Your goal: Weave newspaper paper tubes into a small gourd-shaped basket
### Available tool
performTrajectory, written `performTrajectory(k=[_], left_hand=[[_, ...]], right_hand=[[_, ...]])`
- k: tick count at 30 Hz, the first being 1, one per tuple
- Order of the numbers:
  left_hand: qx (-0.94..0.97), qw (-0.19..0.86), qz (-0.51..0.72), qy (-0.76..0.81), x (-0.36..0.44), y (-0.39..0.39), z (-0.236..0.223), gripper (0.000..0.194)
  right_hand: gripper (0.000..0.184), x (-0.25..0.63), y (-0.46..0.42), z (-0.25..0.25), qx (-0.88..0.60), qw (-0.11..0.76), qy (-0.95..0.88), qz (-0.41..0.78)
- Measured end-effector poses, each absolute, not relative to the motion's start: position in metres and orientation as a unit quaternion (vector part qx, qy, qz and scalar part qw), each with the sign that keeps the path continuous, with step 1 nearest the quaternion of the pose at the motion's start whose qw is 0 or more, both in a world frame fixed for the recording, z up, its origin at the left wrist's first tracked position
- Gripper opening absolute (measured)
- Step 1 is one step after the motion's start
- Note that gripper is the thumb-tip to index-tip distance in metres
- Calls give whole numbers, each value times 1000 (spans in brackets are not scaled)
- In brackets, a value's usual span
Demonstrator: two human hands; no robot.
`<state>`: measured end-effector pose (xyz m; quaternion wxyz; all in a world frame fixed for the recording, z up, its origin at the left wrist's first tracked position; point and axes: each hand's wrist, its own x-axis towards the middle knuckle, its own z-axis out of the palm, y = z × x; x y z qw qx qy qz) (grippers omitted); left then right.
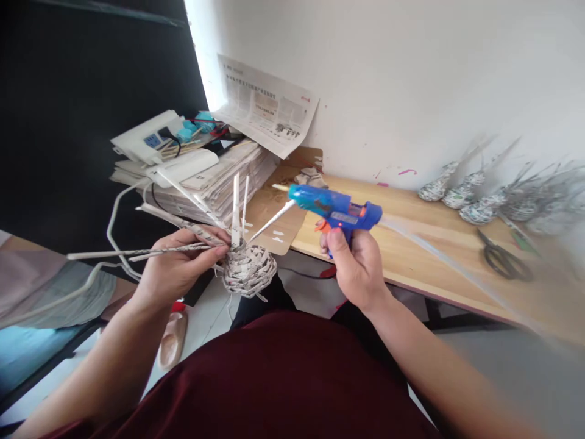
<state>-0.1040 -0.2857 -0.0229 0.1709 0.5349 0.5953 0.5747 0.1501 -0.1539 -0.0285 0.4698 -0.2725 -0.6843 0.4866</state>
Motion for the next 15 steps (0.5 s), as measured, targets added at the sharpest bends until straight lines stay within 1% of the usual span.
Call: performTrajectory(k=[1,2,3,5,8,10,13,15], left_hand=[[529,163,582,595,-109,-288,-22,16],[523,154,592,593,-114,-291,-20,15],[515,141,605,590,-118,-293,-19,15],[509,119,619,585,-125,-297,-16,11],[518,90,627,575,-126,-299,-12,7],[530,79,626,566,-123,-298,-9,6],[551,83,613,560,-115,-293,-7,4],[562,98,601,559,-111,-288,-6,4]], right_hand=[[36,142,-145,-35,-279,481,-627,546],[41,133,-136,-40,-301,470,-575,598],[44,124,-126,-45,-331,436,-535,644],[40,102,-109,-54,-381,351,-476,711],[40,66,-89,-62,-431,239,-418,763],[35,42,-79,-66,-432,195,-422,773],[28,14,-69,-72,-427,193,-436,768],[23,6,-66,-74,-423,210,-451,757]])
